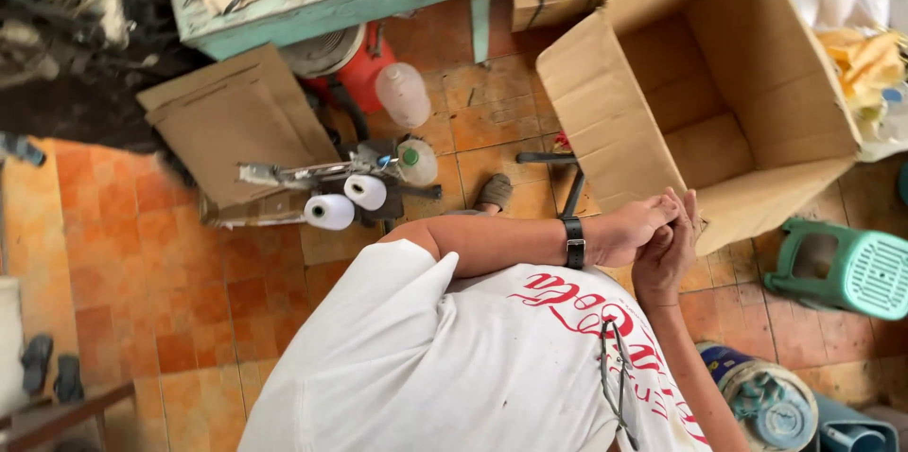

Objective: Unfolding cardboard boxes and cutting them into smaller pieces using scissors in a workshop environment.

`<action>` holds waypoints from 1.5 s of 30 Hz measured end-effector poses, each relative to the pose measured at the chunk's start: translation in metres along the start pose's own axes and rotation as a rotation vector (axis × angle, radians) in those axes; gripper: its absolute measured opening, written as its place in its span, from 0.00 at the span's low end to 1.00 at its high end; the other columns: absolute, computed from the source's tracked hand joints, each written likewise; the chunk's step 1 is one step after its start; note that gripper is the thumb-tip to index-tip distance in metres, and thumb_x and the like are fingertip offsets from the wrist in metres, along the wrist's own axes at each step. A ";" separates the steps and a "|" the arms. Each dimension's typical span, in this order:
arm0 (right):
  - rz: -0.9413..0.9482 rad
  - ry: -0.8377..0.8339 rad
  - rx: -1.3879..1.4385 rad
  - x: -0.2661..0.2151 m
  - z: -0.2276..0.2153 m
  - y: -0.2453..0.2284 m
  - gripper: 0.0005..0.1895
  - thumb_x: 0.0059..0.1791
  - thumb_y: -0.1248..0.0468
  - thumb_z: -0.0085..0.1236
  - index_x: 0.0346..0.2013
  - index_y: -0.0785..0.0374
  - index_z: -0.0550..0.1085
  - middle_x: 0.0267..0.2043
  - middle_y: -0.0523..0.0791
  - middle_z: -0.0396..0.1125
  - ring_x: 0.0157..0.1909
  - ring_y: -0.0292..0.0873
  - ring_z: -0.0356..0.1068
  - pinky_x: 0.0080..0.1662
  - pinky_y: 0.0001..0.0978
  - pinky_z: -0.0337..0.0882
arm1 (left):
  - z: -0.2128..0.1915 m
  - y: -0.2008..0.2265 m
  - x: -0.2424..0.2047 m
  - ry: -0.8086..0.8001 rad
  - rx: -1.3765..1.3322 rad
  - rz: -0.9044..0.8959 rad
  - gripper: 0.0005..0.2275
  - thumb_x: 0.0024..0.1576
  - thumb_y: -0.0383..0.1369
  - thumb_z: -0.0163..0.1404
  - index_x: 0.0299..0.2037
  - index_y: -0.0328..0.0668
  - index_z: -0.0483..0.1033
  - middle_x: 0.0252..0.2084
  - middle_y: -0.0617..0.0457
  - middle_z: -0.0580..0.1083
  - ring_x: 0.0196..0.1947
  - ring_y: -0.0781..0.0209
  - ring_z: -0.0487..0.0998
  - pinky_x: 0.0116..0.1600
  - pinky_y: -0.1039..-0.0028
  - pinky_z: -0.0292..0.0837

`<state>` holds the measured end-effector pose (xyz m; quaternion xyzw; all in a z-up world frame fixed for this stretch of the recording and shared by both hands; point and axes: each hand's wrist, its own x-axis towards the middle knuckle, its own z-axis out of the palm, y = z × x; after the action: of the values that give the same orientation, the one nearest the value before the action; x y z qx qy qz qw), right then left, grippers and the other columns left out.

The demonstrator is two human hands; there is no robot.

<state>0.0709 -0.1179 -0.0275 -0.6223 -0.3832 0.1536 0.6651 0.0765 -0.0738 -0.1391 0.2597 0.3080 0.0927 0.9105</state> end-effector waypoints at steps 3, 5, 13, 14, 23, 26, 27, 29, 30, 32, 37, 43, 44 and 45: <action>0.027 -0.027 0.029 0.009 0.014 0.002 0.14 0.59 0.59 0.39 0.56 0.62 0.62 0.60 0.57 0.61 0.61 0.53 0.60 0.59 0.49 0.62 | 0.010 0.040 -0.041 0.008 -0.015 0.064 0.33 0.65 0.52 0.42 0.77 0.54 0.43 0.79 0.37 0.45 0.75 0.42 0.51 0.73 0.46 0.51; 0.044 -0.058 0.048 0.018 0.022 0.004 0.13 0.58 0.60 0.39 0.55 0.63 0.63 0.59 0.58 0.62 0.60 0.52 0.61 0.58 0.48 0.63 | 0.020 0.087 -0.086 0.025 -0.044 0.120 0.32 0.66 0.54 0.38 0.77 0.57 0.42 0.79 0.36 0.45 0.75 0.40 0.50 0.72 0.43 0.51; 0.119 -0.159 0.133 0.047 0.081 0.012 0.09 0.58 0.64 0.43 0.51 0.65 0.65 0.54 0.59 0.66 0.56 0.51 0.67 0.56 0.42 0.69 | 0.011 0.177 -0.150 0.202 -0.193 0.218 0.34 0.65 0.53 0.34 0.77 0.48 0.40 0.80 0.35 0.37 0.79 0.39 0.39 0.76 0.47 0.39; 0.133 -0.165 0.143 0.050 0.090 0.013 0.08 0.58 0.65 0.44 0.50 0.65 0.65 0.54 0.59 0.67 0.55 0.50 0.68 0.56 0.41 0.70 | 0.007 0.186 -0.151 0.209 -0.189 0.228 0.36 0.63 0.53 0.36 0.77 0.43 0.38 0.80 0.35 0.35 0.79 0.40 0.36 0.76 0.46 0.35; 0.151 -0.200 0.141 0.131 0.162 0.040 0.05 0.60 0.65 0.44 0.45 0.65 0.66 0.42 0.54 0.68 0.42 0.48 0.74 0.53 0.41 0.78 | -0.085 0.239 -0.098 0.112 -0.334 0.149 0.21 0.67 0.44 0.36 0.68 0.46 0.60 0.67 0.52 0.66 0.64 0.61 0.67 0.66 0.71 0.61; 0.260 -0.123 0.086 0.166 0.181 0.041 0.09 0.62 0.58 0.37 0.44 0.58 0.64 0.30 0.43 0.56 0.30 0.41 0.63 0.42 0.36 0.71 | -0.123 0.265 -0.110 0.087 -0.231 0.146 0.24 0.65 0.45 0.37 0.69 0.45 0.59 0.67 0.52 0.66 0.59 0.59 0.71 0.55 0.73 0.67; 0.405 -0.079 0.068 0.176 0.189 0.036 0.11 0.62 0.55 0.33 0.42 0.55 0.63 0.26 0.39 0.49 0.26 0.33 0.51 0.32 0.26 0.62 | -0.141 0.266 -0.105 0.033 -0.275 0.199 0.19 0.69 0.42 0.38 0.64 0.39 0.65 0.61 0.47 0.71 0.53 0.55 0.77 0.48 0.73 0.74; 0.448 -0.053 0.088 0.188 0.209 0.027 0.08 0.57 0.56 0.36 0.37 0.53 0.62 0.27 0.39 0.49 0.25 0.33 0.50 0.29 0.25 0.54 | -0.176 0.269 -0.100 0.118 -0.257 0.241 0.19 0.68 0.42 0.39 0.63 0.39 0.66 0.57 0.48 0.73 0.49 0.58 0.78 0.46 0.73 0.74; 0.490 -0.016 0.107 0.193 0.219 0.023 0.06 0.52 0.56 0.39 0.33 0.52 0.61 0.28 0.39 0.50 0.24 0.33 0.49 0.26 0.25 0.47 | -0.194 0.271 -0.097 0.199 -0.232 0.274 0.19 0.67 0.42 0.40 0.62 0.40 0.67 0.53 0.49 0.75 0.44 0.60 0.78 0.45 0.73 0.74; 0.493 -0.104 0.177 0.211 0.224 0.038 0.15 0.53 0.47 0.49 0.33 0.51 0.60 0.26 0.38 0.50 0.23 0.32 0.47 0.27 0.25 0.49 | -0.223 0.289 -0.127 0.297 -0.174 0.286 0.19 0.67 0.43 0.39 0.62 0.41 0.68 0.56 0.48 0.75 0.47 0.59 0.77 0.49 0.71 0.72; 0.531 -0.304 0.268 0.245 0.251 0.049 0.23 0.54 0.41 0.64 0.36 0.51 0.65 0.29 0.39 0.60 0.29 0.36 0.59 0.40 0.34 0.73 | -0.305 0.284 -0.184 0.447 -0.210 0.395 0.18 0.67 0.38 0.40 0.62 0.33 0.65 0.33 0.60 0.67 0.27 0.72 0.64 0.30 0.84 0.60; 0.605 -0.253 0.324 0.297 0.298 0.045 0.07 0.58 0.68 0.55 0.44 0.51 0.69 0.44 0.44 0.72 0.44 0.45 0.77 0.53 0.41 0.85 | -0.366 0.241 -0.236 0.820 -0.380 0.460 0.10 0.67 0.40 0.44 0.49 0.44 0.71 0.35 0.60 0.72 0.27 0.77 0.68 0.29 0.89 0.60; 0.600 -0.283 0.394 0.309 0.304 0.046 0.08 0.57 0.71 0.48 0.44 0.53 0.69 0.43 0.45 0.72 0.42 0.45 0.75 0.53 0.45 0.85 | -0.366 0.241 -0.246 0.928 -0.397 0.428 0.10 0.68 0.38 0.41 0.51 0.43 0.70 0.38 0.58 0.72 0.30 0.74 0.69 0.31 0.87 0.63; 0.600 -0.326 0.472 0.321 0.316 0.051 0.12 0.56 0.75 0.41 0.45 0.54 0.69 0.43 0.46 0.71 0.40 0.46 0.73 0.54 0.48 0.84 | -0.368 0.240 -0.260 1.051 -0.414 0.403 0.10 0.69 0.35 0.39 0.53 0.42 0.70 0.42 0.56 0.72 0.32 0.71 0.70 0.33 0.85 0.65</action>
<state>0.0747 0.3343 0.0051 -0.5042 -0.2393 0.5209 0.6459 -0.3565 0.1975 -0.1268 0.0498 0.6373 0.4377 0.6322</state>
